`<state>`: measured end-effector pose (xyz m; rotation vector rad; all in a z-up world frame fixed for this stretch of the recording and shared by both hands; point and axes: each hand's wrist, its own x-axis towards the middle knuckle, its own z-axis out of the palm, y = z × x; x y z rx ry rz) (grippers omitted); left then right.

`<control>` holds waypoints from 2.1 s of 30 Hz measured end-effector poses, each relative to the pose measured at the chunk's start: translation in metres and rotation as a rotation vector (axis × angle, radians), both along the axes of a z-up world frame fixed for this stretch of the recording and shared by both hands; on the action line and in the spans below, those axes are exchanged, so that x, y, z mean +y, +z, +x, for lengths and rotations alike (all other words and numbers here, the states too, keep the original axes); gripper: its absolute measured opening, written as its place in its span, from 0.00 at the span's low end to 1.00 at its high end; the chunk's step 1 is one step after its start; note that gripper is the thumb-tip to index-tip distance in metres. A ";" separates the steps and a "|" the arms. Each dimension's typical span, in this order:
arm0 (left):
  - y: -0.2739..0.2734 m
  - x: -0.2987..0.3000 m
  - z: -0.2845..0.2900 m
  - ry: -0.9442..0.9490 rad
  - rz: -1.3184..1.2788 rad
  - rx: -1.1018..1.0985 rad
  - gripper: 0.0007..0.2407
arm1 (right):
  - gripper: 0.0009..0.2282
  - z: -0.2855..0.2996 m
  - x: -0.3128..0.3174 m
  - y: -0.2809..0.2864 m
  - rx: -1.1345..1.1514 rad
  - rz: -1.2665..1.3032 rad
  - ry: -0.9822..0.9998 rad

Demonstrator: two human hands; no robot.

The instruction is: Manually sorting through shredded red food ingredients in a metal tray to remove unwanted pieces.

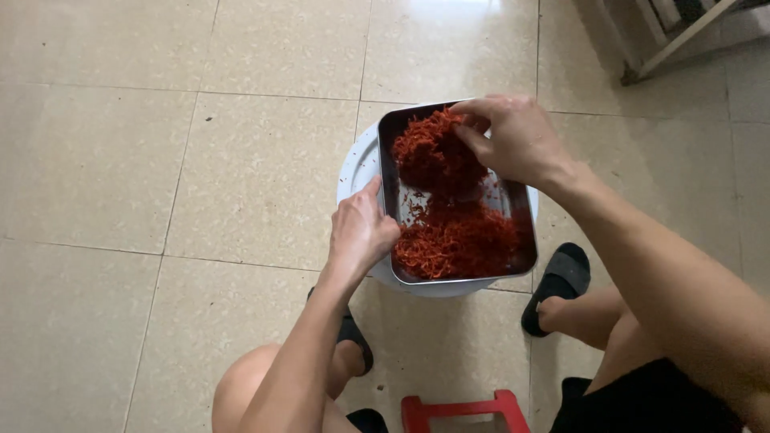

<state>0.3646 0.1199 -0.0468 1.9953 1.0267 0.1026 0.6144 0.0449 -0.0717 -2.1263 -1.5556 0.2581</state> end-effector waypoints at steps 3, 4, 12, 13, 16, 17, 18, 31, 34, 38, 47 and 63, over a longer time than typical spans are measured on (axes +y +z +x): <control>0.002 -0.006 -0.004 -0.003 -0.007 -0.025 0.28 | 0.14 -0.010 -0.008 0.017 -0.044 -0.051 0.049; 0.005 -0.007 -0.005 0.004 -0.006 -0.040 0.28 | 0.15 -0.014 -0.012 0.025 -0.023 -0.085 0.071; -0.026 -0.014 0.006 0.083 -0.014 -0.035 0.23 | 0.13 -0.014 -0.004 -0.005 -0.120 0.038 0.086; -0.024 -0.014 0.009 0.104 0.015 -0.007 0.20 | 0.12 -0.014 -0.002 -0.008 -0.106 0.064 0.068; -0.031 -0.009 0.011 0.099 0.128 -0.008 0.12 | 0.12 -0.025 -0.010 0.029 -0.131 0.114 0.187; -0.029 -0.007 0.011 0.098 0.130 -0.010 0.12 | 0.12 -0.024 -0.012 0.032 -0.132 0.116 0.185; -0.027 -0.004 0.009 0.119 0.134 0.009 0.12 | 0.11 -0.025 -0.014 0.034 -0.084 0.102 0.174; -0.011 -0.002 0.016 0.230 0.258 -0.382 0.10 | 0.08 -0.037 -0.034 0.060 0.304 -0.101 0.029; 0.020 -0.026 0.034 0.325 -0.484 -0.429 0.28 | 0.10 -0.041 -0.036 0.066 0.491 -0.100 0.055; 0.002 -0.026 0.043 0.257 -0.830 -0.679 0.25 | 0.09 -0.057 -0.044 0.081 0.526 -0.033 0.134; 0.006 -0.027 0.013 0.375 -0.790 -0.688 0.15 | 0.08 -0.060 -0.064 0.073 0.483 -0.034 0.019; -0.014 -0.026 0.028 0.399 -0.899 -0.802 0.14 | 0.11 -0.071 -0.059 0.055 0.830 0.137 -0.064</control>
